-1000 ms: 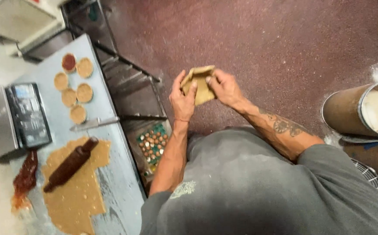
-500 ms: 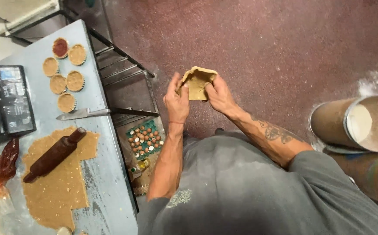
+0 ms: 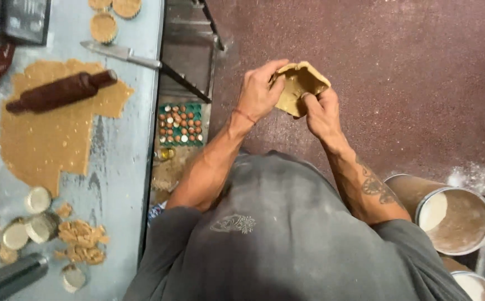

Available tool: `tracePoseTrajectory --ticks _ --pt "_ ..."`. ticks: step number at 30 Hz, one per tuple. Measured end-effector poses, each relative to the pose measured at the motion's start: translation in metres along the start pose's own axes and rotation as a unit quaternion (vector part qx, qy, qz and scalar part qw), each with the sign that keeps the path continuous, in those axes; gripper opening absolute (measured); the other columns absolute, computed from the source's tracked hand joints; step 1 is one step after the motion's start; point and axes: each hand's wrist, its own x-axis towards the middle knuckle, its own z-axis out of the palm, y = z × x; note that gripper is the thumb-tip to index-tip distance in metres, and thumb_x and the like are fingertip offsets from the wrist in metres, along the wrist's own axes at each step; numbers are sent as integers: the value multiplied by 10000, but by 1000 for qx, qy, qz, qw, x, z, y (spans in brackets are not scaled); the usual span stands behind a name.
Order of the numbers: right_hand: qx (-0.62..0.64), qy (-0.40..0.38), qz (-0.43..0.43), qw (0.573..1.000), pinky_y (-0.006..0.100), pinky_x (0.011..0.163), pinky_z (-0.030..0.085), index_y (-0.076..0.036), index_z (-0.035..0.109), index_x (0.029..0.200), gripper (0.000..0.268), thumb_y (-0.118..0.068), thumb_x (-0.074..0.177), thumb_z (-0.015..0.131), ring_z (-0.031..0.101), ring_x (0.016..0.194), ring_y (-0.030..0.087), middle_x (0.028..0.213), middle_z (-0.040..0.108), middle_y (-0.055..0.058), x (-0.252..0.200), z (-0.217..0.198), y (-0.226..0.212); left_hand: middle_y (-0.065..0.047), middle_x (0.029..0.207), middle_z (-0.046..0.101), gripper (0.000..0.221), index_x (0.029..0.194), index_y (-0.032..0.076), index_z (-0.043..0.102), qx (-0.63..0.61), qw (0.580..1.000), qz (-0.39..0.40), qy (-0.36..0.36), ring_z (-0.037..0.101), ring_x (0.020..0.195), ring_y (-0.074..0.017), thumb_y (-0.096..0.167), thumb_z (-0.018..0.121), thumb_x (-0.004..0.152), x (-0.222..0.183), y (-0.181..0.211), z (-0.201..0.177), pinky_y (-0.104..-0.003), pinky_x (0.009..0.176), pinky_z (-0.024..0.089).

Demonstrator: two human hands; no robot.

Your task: The person is preparing tartlet shells by cutting dough, rolling it, placing it into metal molds, and pressing it to fit the mold shape.

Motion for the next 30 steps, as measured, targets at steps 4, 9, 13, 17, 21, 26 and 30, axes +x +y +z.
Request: tracePoseTrajectory --ticks 4,9,13,17,21,26,30 --pt "-13 20 -49 999 502 837 606 32 694 1461 404 65 1090 539 728 1013 287 1117 769 254 3 -5 29 -8 1069 891 295 1236 263 840 32 999 9 14 862 1041 -295 148 745 982 1 13 -4 -434 937 686" --pt "-40 51 -98 993 497 849 629 53 691 1518 445 57 1131 471 766 964 332 1132 805 283 9 -10 18 -142 1268 871 449 1411 142 792 -35 999 22 -30 818 1211 -407 48 731 976 7 31 -15 -506 1039 664" --pt "-108 32 -107 988 709 1071 556 78 662 1491 412 3 1087 634 704 1263 605 1300 740 390 13 -9 14 -135 1181 876 334 1330 147 825 36 998 51 -30 831 1143 -384 71 718 1023 10 31 -19 -532 1005 656" --pt "-186 47 -1 981 592 889 645 -168 786 1363 303 -130 1074 702 829 1037 440 1048 855 192 14 -13 74 -57 1229 891 447 1346 184 844 12 997 -18 -68 825 1191 -333 89 786 913 -1 3 -13 -475 1044 656" --pt "-189 39 42 980 582 831 646 -182 770 1309 265 -129 1055 715 843 996 414 976 854 180 4 -9 86 3 1158 885 403 1322 280 839 88 986 -68 -125 836 1118 -297 243 777 926 -10 -4 -13 -479 990 674" --pt "-200 -7 3 980 539 852 646 -246 774 1362 263 -191 1106 755 829 1027 354 983 834 98 -6 -19 104 -78 1110 875 386 1270 218 853 7 990 -75 -120 836 1124 -343 145 731 912 -27 -36 4 -515 982 653" --pt "-215 -1 -20 976 560 852 637 -203 774 1300 243 -162 1061 758 827 981 402 966 841 153 -16 -18 123 -123 1188 870 443 1348 201 807 -15 986 -43 -163 812 1165 -436 183 778 907 -28 -5 -3 -587 1025 644"
